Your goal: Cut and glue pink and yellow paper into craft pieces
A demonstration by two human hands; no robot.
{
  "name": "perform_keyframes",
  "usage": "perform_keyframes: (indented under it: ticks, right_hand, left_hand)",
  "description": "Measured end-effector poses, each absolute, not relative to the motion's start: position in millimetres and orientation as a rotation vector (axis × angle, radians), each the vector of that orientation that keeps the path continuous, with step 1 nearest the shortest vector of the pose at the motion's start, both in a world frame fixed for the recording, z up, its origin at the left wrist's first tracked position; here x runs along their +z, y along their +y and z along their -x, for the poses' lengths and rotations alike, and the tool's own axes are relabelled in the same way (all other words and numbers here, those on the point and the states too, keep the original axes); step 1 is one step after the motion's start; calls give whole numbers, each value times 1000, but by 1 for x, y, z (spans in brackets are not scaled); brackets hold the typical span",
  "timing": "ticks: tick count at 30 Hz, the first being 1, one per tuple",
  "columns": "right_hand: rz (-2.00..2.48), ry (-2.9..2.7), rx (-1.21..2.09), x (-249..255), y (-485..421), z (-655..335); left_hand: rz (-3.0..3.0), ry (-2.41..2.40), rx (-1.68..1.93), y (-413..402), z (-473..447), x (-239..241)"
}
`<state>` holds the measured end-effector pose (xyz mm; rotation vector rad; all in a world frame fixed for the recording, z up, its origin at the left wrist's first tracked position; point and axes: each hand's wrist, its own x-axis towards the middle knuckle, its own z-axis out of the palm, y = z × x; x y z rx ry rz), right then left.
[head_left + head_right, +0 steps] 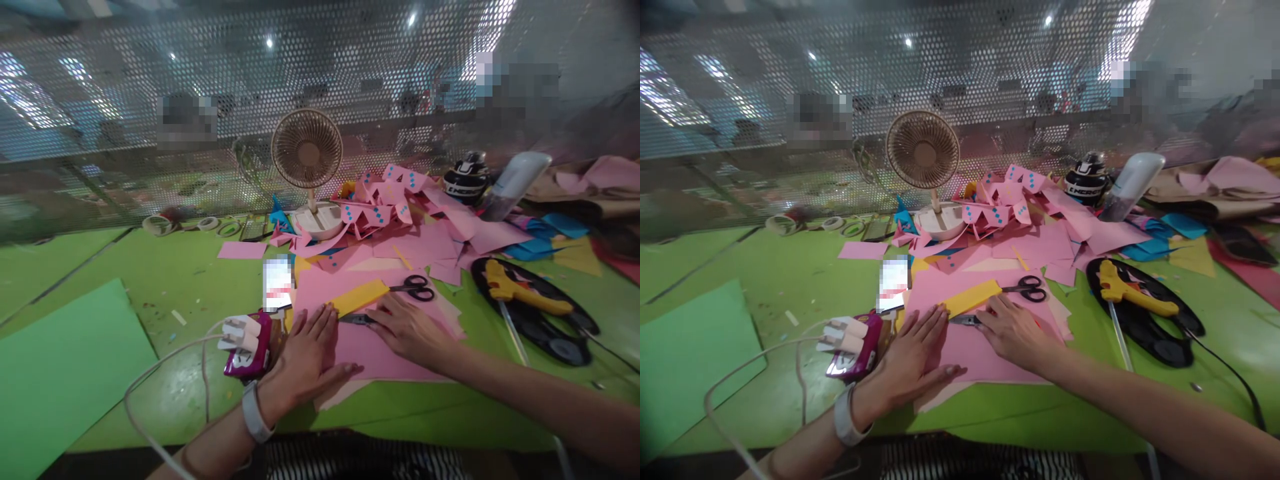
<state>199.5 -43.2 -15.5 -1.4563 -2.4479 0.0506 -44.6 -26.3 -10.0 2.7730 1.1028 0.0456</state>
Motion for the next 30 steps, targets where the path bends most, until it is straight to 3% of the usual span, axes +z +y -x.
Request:
perform_keyframes:
  ticks: [23, 30]
  right_hand:
    - [1075, -2677, 75, -6, -41, -221]
    - [1301, -2412, -37, -1, -56, -270]
  left_hand:
    - [-2653, 1123, 100, -19, 47, 4]
    - [-2783, 1084, 86, -18, 46, -1]
